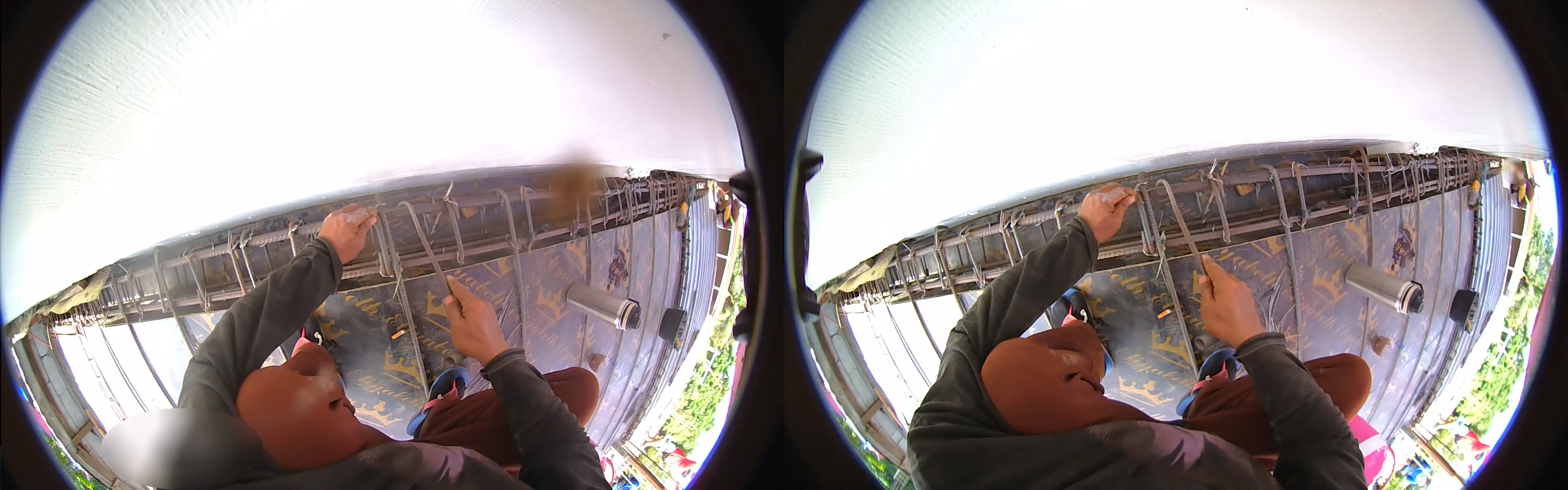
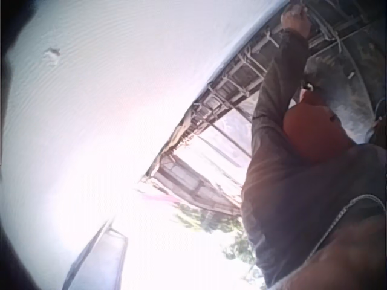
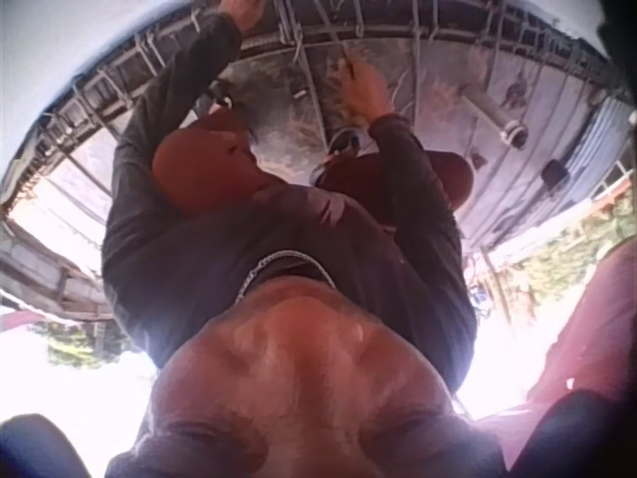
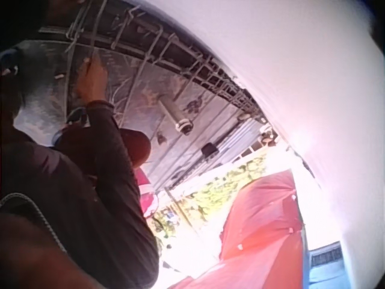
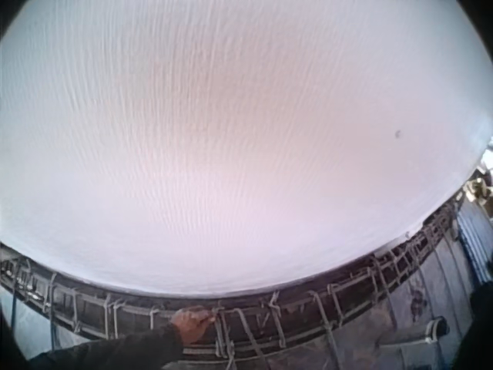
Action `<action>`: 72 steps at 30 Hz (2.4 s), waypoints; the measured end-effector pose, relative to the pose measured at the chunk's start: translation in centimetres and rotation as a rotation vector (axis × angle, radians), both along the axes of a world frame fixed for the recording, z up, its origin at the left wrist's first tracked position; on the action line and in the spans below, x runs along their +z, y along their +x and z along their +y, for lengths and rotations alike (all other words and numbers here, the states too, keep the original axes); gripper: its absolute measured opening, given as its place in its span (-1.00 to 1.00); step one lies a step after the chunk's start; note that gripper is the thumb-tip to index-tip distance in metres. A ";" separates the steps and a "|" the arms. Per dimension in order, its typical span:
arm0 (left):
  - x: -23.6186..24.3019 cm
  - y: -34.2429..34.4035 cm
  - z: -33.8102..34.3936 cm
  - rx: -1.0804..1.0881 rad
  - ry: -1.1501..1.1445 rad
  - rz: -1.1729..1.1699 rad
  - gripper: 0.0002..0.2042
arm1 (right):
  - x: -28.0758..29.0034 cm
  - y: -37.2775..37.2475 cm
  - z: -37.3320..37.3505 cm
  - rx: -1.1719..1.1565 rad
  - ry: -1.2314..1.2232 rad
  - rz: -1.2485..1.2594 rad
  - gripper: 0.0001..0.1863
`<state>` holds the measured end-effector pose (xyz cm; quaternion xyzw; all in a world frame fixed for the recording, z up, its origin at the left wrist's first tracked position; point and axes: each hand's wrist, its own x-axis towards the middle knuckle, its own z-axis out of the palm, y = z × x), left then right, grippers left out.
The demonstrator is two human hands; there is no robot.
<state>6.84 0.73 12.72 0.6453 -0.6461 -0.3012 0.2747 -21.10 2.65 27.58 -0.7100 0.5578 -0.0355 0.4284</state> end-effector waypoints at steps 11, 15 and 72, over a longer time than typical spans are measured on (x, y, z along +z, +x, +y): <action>0.3 0.7 -0.3 -0.053 -0.082 0.034 -0.78 | -0.2 2.6 -0.4 0.021 0.207 0.125 -0.56; 0.4 0.7 -1.1 -0.128 -0.074 -0.044 -0.79 | -0.7 2.6 1.0 0.087 0.273 0.062 -0.53; 1.0 -12.0 -3.6 1.458 0.065 2.569 -0.78 | 8.7 3.0 -2.2 -0.601 0.458 -0.363 -0.84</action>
